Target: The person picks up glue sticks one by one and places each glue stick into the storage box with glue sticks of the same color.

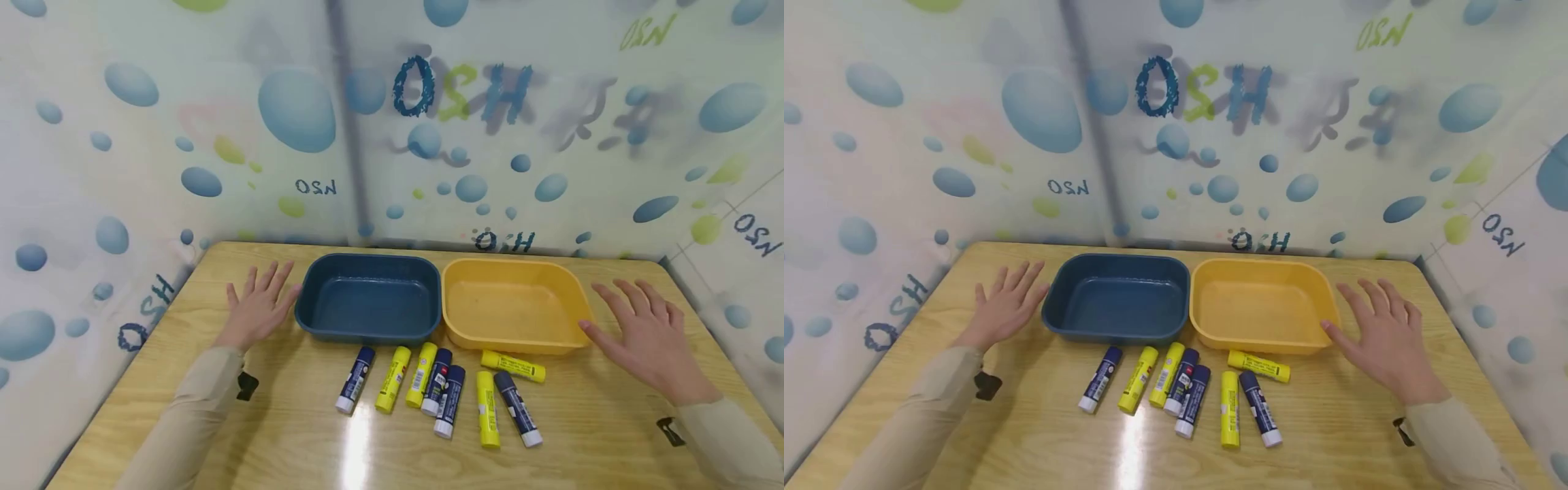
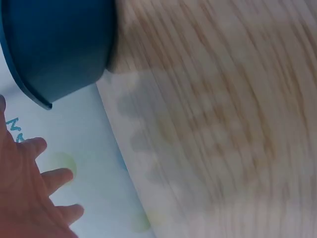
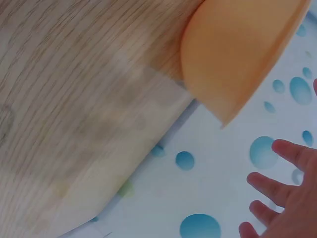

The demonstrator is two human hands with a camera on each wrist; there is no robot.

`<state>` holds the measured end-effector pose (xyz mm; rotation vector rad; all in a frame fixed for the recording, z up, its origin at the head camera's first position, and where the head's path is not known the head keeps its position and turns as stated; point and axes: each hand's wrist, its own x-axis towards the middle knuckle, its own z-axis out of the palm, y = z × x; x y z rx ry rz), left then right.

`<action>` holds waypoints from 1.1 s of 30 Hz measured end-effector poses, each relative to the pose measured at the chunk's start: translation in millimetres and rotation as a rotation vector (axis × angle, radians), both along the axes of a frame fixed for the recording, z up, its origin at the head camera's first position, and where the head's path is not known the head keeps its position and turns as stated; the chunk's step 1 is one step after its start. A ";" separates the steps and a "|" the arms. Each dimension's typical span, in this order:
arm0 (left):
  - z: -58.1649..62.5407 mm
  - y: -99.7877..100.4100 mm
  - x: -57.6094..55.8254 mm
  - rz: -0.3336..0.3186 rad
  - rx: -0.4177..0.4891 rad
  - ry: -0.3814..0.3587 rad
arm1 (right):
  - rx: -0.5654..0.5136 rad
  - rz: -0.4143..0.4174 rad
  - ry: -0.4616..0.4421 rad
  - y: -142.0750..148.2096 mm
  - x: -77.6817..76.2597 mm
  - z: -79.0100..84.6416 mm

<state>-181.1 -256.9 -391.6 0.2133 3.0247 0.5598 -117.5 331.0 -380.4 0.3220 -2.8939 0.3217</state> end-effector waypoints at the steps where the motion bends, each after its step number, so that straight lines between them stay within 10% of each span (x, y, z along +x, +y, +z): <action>1: 0.7 1.5 -1.1 -0.007 0.013 0.000 | -0.003 0.005 0.023 -3.0 1.6 1.3; 13: -2.9 9.4 -14.5 -0.093 0.147 -0.047 | -0.027 0.133 0.188 -47.5 30.7 12.5; 20: -1.5 7.6 -29.4 -0.169 0.292 -0.090 | 0.002 0.203 0.131 -64.4 43.0 2.6; 33: 8.5 -0.8 -34.8 -0.181 0.267 -0.198 | 0.079 0.240 -0.057 -87.5 39.4 -18.2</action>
